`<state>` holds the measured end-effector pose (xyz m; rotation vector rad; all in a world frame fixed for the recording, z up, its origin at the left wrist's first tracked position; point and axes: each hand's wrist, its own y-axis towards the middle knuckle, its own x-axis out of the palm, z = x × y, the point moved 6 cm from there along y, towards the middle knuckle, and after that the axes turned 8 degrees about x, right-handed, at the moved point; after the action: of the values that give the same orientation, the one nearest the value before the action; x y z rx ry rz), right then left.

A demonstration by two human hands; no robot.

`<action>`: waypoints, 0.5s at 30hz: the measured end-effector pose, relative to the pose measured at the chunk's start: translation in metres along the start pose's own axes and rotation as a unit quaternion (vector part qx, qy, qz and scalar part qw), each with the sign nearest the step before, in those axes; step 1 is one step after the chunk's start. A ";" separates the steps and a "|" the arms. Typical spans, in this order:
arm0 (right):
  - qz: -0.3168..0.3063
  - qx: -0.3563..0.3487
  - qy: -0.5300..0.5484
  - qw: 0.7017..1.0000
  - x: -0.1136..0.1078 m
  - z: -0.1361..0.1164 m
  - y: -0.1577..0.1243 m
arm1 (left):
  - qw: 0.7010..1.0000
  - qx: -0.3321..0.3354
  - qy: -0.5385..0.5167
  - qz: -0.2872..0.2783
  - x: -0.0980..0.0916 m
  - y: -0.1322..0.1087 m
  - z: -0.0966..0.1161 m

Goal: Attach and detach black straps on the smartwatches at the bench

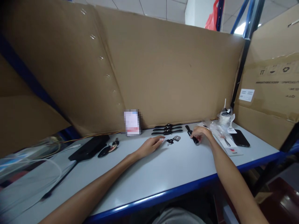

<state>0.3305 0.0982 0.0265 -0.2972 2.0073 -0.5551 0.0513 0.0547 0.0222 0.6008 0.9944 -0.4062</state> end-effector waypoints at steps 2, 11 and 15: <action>0.026 0.010 -0.033 0.999 -0.002 -0.002 -0.002 | 1.000 0.000 0.009 0.002 0.000 0.000 0.000; 0.325 -0.134 -0.110 0.930 -0.004 -0.051 -0.017 | 0.999 0.002 -0.011 0.041 -0.006 0.001 0.001; 0.329 -0.177 -0.086 0.924 0.008 -0.074 -0.029 | 0.997 -0.020 0.005 0.073 -0.012 0.000 -0.007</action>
<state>0.2612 0.0889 0.0645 0.1202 1.8766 0.2530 0.0408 0.0596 0.0300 0.6350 0.9587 -0.2525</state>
